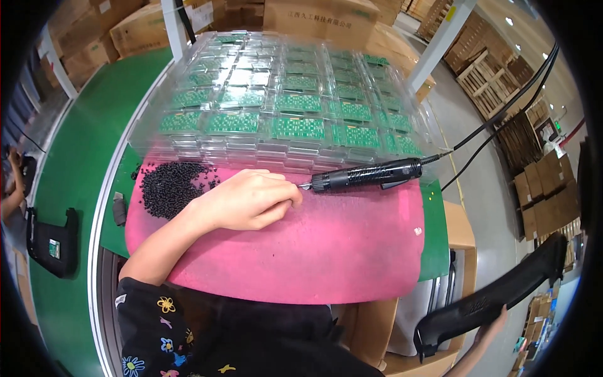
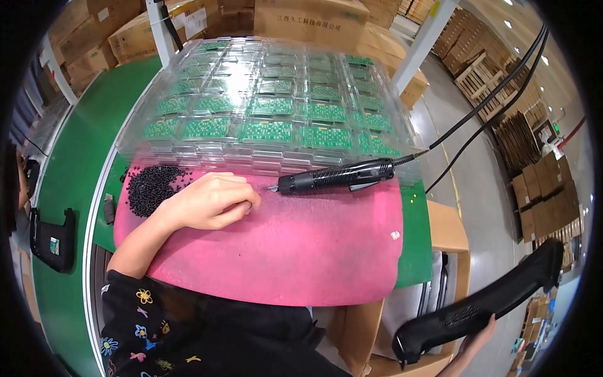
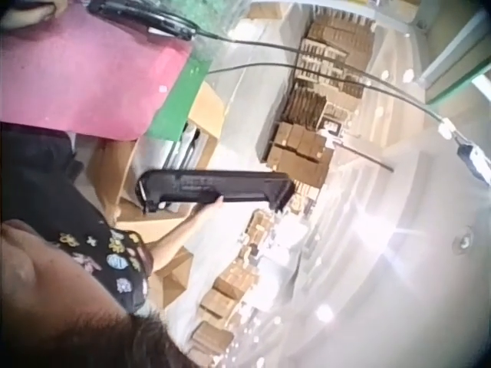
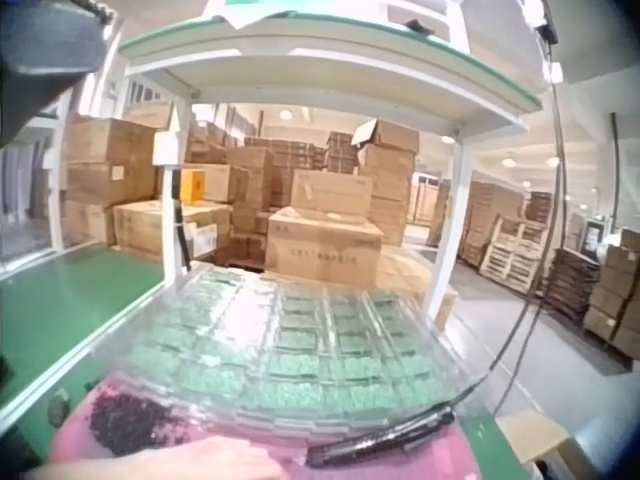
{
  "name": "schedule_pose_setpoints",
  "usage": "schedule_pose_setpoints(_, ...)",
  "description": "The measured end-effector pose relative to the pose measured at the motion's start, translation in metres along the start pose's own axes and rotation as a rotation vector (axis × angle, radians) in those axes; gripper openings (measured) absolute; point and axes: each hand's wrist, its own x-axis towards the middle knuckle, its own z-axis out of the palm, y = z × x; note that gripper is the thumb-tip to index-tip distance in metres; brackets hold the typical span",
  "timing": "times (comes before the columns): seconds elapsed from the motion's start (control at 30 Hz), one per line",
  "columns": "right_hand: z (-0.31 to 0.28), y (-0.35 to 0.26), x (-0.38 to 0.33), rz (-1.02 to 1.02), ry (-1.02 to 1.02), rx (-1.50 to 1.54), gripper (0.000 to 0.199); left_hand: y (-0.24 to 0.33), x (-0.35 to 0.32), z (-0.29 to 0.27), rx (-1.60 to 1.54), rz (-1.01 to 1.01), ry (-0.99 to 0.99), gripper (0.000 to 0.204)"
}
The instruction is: Assemble electronic circuit boards into plastic housings using an electric screwdriver.
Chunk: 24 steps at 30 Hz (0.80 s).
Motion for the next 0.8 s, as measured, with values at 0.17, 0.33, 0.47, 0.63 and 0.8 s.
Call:
schedule_pose_setpoints(0.17, 0.140, -0.066, -0.144, -0.028, -0.454, -0.045, 0.039, 0.001, -0.009, 0.004, -0.140, -0.077, 0.046, 0.013)
schedule_pose_setpoints(0.33, 0.245, -0.043, -0.232, 0.449, -0.906, -0.063, 0.037, 0.002, -0.017, 0.007, -0.736, -0.414, 0.160, 0.031)
schedule_pose_setpoints(0.47, 0.280, -0.045, -0.241, 0.928, -1.321, -0.305, 0.033, -0.007, -0.023, -0.011, -0.327, -0.348, 0.030, 0.025)
schedule_pose_setpoints(0.63, 0.380, -0.088, -0.234, -0.086, -1.793, -0.707, 0.014, 0.002, -0.029, -0.020, -0.013, -0.383, 0.060, 0.015)
schedule_pose_setpoints(0.8, 0.577, -0.116, -0.161, -1.505, -1.028, -0.950, 0.021, -0.002, -0.030, -0.014, 0.232, -0.327, 0.090, 0.015)
